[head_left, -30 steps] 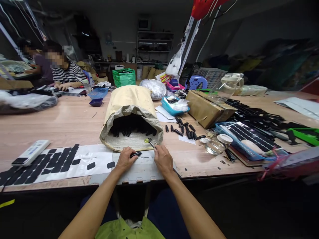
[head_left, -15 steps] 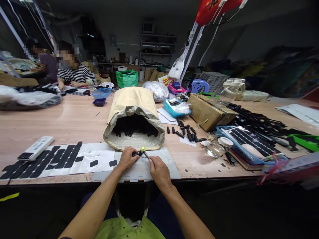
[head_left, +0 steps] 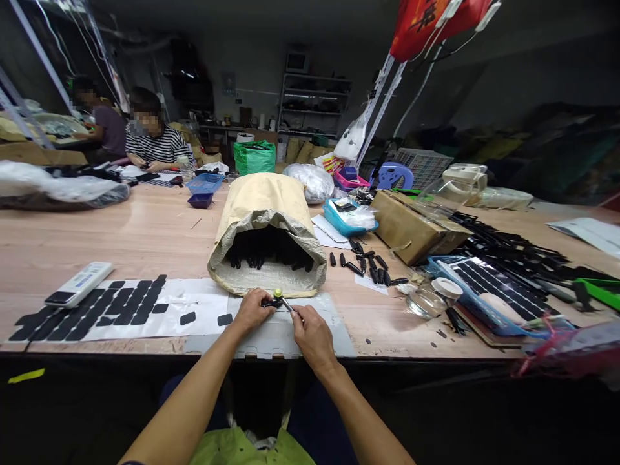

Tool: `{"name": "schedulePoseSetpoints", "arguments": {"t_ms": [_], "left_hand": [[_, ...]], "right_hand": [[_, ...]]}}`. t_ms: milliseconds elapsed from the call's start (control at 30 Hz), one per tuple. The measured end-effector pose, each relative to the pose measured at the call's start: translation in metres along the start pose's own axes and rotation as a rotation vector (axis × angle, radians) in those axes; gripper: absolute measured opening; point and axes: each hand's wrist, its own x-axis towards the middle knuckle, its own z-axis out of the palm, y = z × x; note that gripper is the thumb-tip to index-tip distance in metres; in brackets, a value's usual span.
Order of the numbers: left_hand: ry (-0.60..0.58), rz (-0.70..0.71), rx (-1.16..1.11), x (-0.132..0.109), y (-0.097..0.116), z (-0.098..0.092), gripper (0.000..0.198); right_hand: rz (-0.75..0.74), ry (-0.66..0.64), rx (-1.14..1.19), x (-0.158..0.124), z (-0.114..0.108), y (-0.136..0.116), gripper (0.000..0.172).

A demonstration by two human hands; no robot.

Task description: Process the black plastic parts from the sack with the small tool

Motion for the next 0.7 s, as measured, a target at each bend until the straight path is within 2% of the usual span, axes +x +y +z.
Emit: {"name": "schedulePoseSetpoints", "arguments": {"t_ms": [133, 267, 367, 533, 600, 700], "left_hand": [[0.018, 0.025, -0.004, -0.002, 0.0, -0.001, 0.006], [0.031, 0.041, -0.004, -0.005, 0.0, 0.0, 0.005], [0.033, 0.038, 0.001, -0.004, -0.004, 0.003, 0.006], [-0.011, 0.058, 0.028, -0.005, 0.0, -0.003, 0.009], [-0.049, 0.077, -0.001, -0.019, 0.011, -0.01, 0.012], [-0.17, 0.137, -0.161, -0.064, 0.032, -0.013, 0.018]], "right_hand": [[0.028, 0.076, -0.177, 0.029, -0.007, 0.013, 0.027], [0.098, 0.055, -0.384, 0.055, -0.005, 0.029, 0.024], [0.113, 0.034, -0.437, 0.06, 0.003, 0.037, 0.023], [0.105, 0.098, -0.492, 0.055, 0.013, 0.038, 0.023], [0.105, 0.091, -0.511, 0.055, 0.013, 0.037, 0.022], [0.105, 0.087, -0.529, 0.057, 0.014, 0.036, 0.02]]}}
